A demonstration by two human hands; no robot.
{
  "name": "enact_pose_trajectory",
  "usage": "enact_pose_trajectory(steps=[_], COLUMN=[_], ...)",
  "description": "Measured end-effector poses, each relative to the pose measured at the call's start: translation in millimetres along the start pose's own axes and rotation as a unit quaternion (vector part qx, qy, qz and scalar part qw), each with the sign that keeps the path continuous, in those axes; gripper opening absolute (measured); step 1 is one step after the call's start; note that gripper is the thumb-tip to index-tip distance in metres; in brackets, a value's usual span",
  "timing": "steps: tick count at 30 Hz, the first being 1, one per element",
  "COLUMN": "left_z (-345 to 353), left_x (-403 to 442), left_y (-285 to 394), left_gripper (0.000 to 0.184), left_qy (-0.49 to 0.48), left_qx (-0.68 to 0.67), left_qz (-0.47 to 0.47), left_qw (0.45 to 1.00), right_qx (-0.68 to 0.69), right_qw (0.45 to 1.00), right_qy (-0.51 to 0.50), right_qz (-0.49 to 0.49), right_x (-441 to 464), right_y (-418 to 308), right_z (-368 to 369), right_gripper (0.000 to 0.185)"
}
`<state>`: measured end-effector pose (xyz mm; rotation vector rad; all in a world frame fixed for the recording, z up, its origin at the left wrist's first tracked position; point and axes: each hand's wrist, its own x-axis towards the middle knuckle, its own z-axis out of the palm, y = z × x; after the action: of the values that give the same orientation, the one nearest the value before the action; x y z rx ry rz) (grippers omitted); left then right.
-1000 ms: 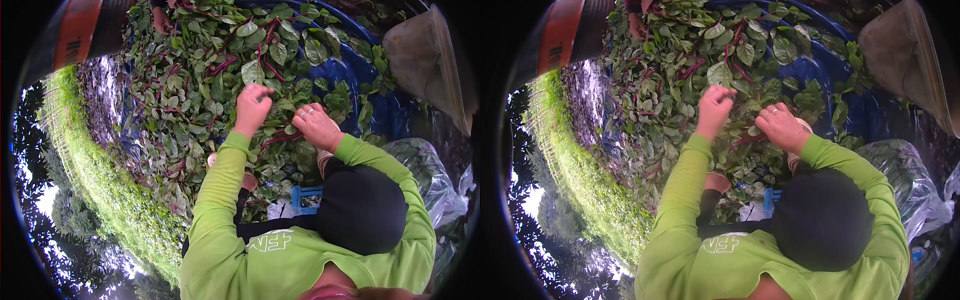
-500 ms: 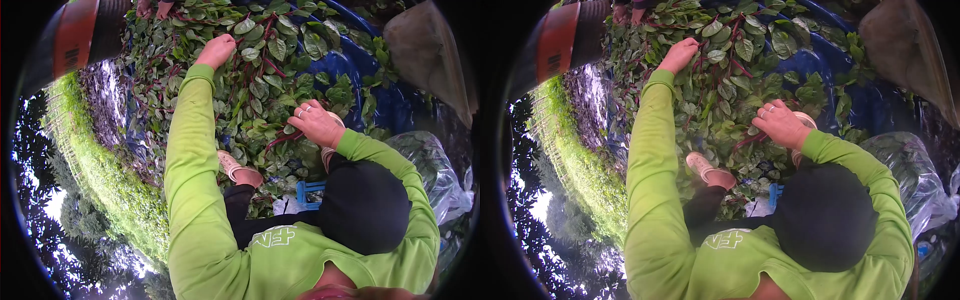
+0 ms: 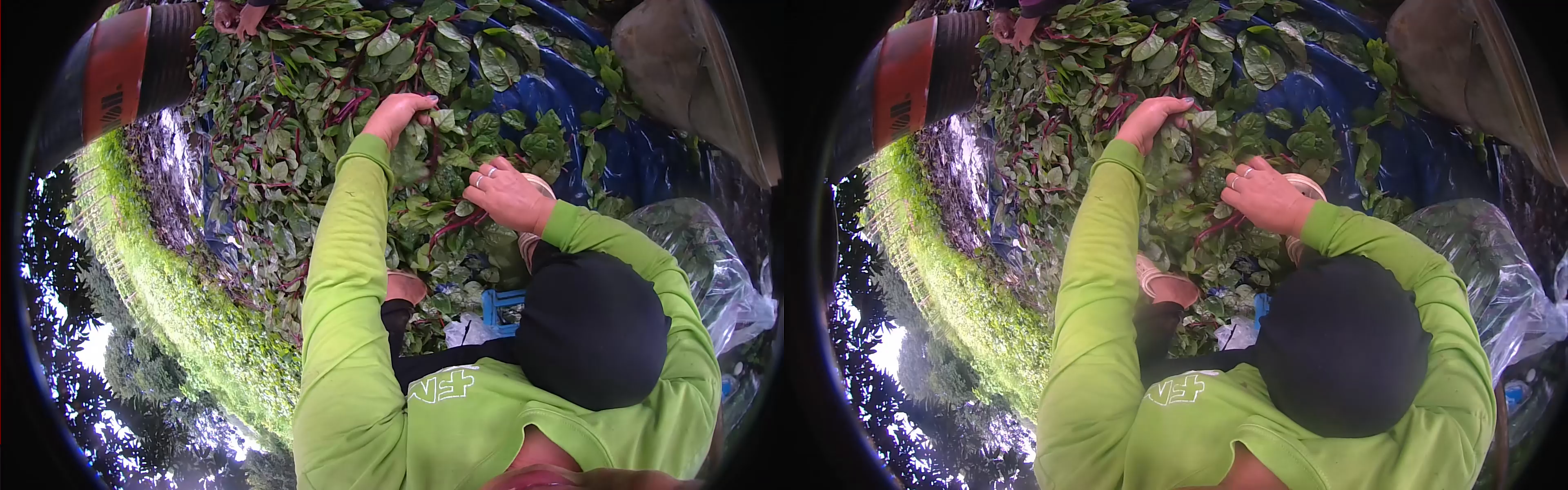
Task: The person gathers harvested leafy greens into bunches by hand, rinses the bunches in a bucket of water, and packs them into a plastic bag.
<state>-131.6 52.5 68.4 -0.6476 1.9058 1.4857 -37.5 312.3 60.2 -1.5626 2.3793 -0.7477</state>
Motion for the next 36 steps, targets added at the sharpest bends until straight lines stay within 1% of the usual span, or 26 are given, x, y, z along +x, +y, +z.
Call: enact_pose_trajectory(steps=[1, 4, 6, 7, 8, 11, 14, 17, 18, 20, 21, 22, 25, 26, 27, 29, 31, 32, 33, 34, 35, 36], left_z=[4, 16, 22, 24, 21, 14, 11, 19, 25, 36, 40, 44, 24, 4, -10, -3, -1, -2, 23, 53, 77, 99], left_x=[2, 5, -2, -6, -3, -10, -17, -20, -21, -17, -13, -19, -37, -52, -66, -68, -70, -78, -74, -71, -65, -63], left_y=[-6, -17, -18, -18, -22, -20, -13, -6, -3, -18, -25, -19, -35, -32, -29, -50, -84, -88, -91, -98, -111, -114], left_gripper=[0.025, 0.023, 0.024, 0.024, 0.028, 0.031, 0.033, 0.034, 0.032, 0.028, 0.029, 0.035, 0.035, 0.033, 0.032, 0.036, 0.041, 0.043, 0.046, 0.047, 0.053, 0.059], left_qy=[-0.016, -0.034, -0.066, -0.081, -0.087, -0.08, -0.117, -0.143, -0.167, -0.19, -0.202, -0.224, -0.038, 0.07, 0.176, 0.181, 0.188, 0.195, 0.051, -0.051, -0.129, -0.124], left_qx=[-0.023, -0.021, -0.048, -0.061, -0.006, 0.133, 0.218, 0.33, 0.348, 0.356, 0.36, 0.371, 0.316, 0.418, 0.509, 0.485, 0.458, 0.444, 0.274, 0.055, -0.112, -0.243], left_qz=[-0.017, -0.002, 0.019, 0.03, 0.062, 0.057, 0.039, 0.094, 0.078, 0.12, 0.142, 0.082, 0.143, 0.106, 0.067, 0.162, 0.249, 0.289, 0.212, 0.114, 0.113, 0.069], left_qw=[0.999, 0.999, 0.996, 0.994, 0.994, 0.986, 0.968, 0.928, 0.919, 0.907, 0.9, 0.898, 0.937, 0.899, 0.84, 0.84, 0.832, 0.825, 0.937, 0.991, 0.979, 0.96], right_qx=[-0.002, -0.007, -0.009, -0.011, -0.012, -0.018, -0.041, -0.092, -0.113, -0.121, -0.125, -0.125, -0.054, -0.046, -0.038, -0.031, -0.023, -0.013, -0.005, -0.001, -0.002, -0.002], right_qw=[1.0, 1.0, 1.0, 1.0, 1.0, 0.999, 0.998, 0.994, 0.991, 0.982, 0.975, 0.979, 0.984, 0.986, 0.987, 0.988, 0.989, 0.991, 0.992, 0.994, 0.997, 0.998], right_qy=[0.002, 0.011, 0.017, 0.005, -0.008, -0.025, -0.031, -0.059, -0.072, -0.141, -0.174, -0.146, -0.135, -0.129, -0.123, -0.115, -0.111, -0.107, -0.099, -0.09, -0.06, -0.033], right_qz=[0.0, -0.002, -0.009, -0.009, -0.01, -0.022, -0.035, -0.025, -0.017, 0.035, 0.061, 0.067, 0.099, 0.098, 0.098, 0.098, 0.091, 0.084, 0.076, 0.068, 0.056, 0.045], right_x=[0, -1, -2, -3, -3, -1, 3, 8, 10, 13, 15, 14, 10, 9, 5, 0, 0, 0, 2, 4, 4, 1], right_y=[-1, -1, 0, 0, 0, -1, 0, 2, 3, 11, 14, 14, 14, 13, 12, 14, 13, 10, 8, 9, 12, 14], right_z=[0, 0, 3, 3, 2, -2, -7, -8, -8, -1, 4, 7, 8, 8, 8, 8, 11, 12, 11, 9, 7, 7], right_gripper=[0.011, 0.011, 0.011, 0.011, 0.011, 0.012, 0.014, 0.016, 0.016, 0.016, 0.015, 0.016, 0.015, 0.015, 0.015, 0.016, 0.016, 0.016, 0.015, 0.015, 0.015, 0.014])
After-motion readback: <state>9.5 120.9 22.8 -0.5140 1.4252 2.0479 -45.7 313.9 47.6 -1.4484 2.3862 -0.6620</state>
